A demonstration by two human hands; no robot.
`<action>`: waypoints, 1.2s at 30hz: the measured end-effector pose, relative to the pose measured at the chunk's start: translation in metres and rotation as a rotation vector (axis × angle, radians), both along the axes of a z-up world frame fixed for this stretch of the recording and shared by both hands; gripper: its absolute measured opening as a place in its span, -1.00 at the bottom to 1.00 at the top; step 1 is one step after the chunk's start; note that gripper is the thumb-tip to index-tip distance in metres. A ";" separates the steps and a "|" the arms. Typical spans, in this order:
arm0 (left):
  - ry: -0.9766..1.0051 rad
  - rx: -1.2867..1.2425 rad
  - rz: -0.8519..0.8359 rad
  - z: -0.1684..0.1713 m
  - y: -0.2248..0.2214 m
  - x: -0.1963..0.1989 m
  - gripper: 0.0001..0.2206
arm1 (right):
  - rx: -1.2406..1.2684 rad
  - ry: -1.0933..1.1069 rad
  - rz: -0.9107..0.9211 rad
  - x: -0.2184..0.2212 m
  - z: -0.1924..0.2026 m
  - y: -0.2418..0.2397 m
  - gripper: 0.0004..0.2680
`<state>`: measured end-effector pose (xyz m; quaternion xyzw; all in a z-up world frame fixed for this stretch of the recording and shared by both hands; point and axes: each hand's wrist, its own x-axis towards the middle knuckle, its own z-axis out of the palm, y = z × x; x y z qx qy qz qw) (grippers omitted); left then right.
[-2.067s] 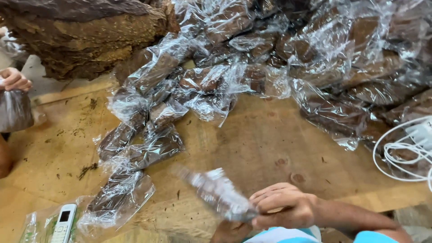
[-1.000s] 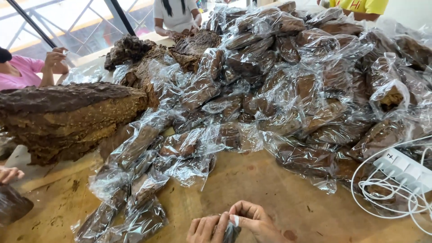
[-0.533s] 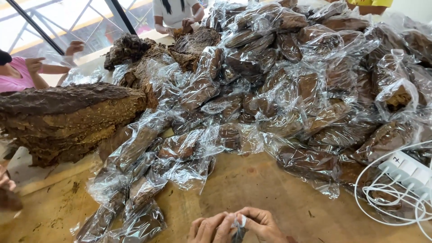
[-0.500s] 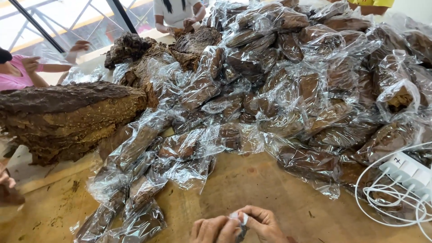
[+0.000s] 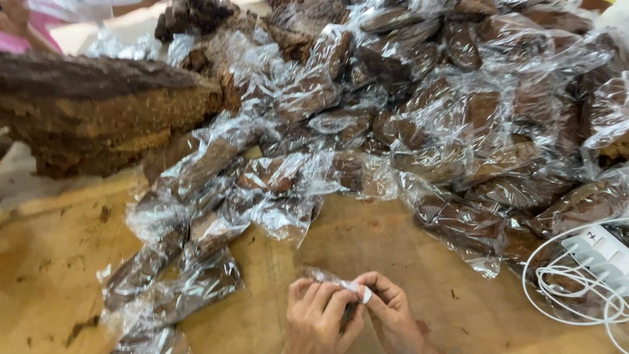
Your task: The person repeatedly places dark brown food items into clear plastic bags, compresses the contents, and ties the bags shut with white twist ties. The person works at a wooden table with many similar bags already present.
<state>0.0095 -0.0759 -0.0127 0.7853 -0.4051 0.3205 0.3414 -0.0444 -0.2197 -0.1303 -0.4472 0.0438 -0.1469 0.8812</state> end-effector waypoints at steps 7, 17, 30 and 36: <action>0.045 0.021 0.031 -0.007 0.006 -0.002 -0.94 | -0.118 -0.073 -0.055 -0.005 0.019 0.008 -0.94; 0.100 0.021 -0.006 -0.019 0.007 -0.003 -0.93 | -0.664 -0.225 -0.130 -0.008 0.042 -0.005 -0.94; 0.201 -0.031 -0.219 -0.020 0.007 -0.007 -0.92 | -0.353 -0.370 0.363 -0.003 0.060 -0.031 -0.87; 0.059 0.038 -0.175 -0.003 0.012 -0.010 -0.92 | -0.147 -0.215 0.157 -0.014 0.046 -0.018 -0.92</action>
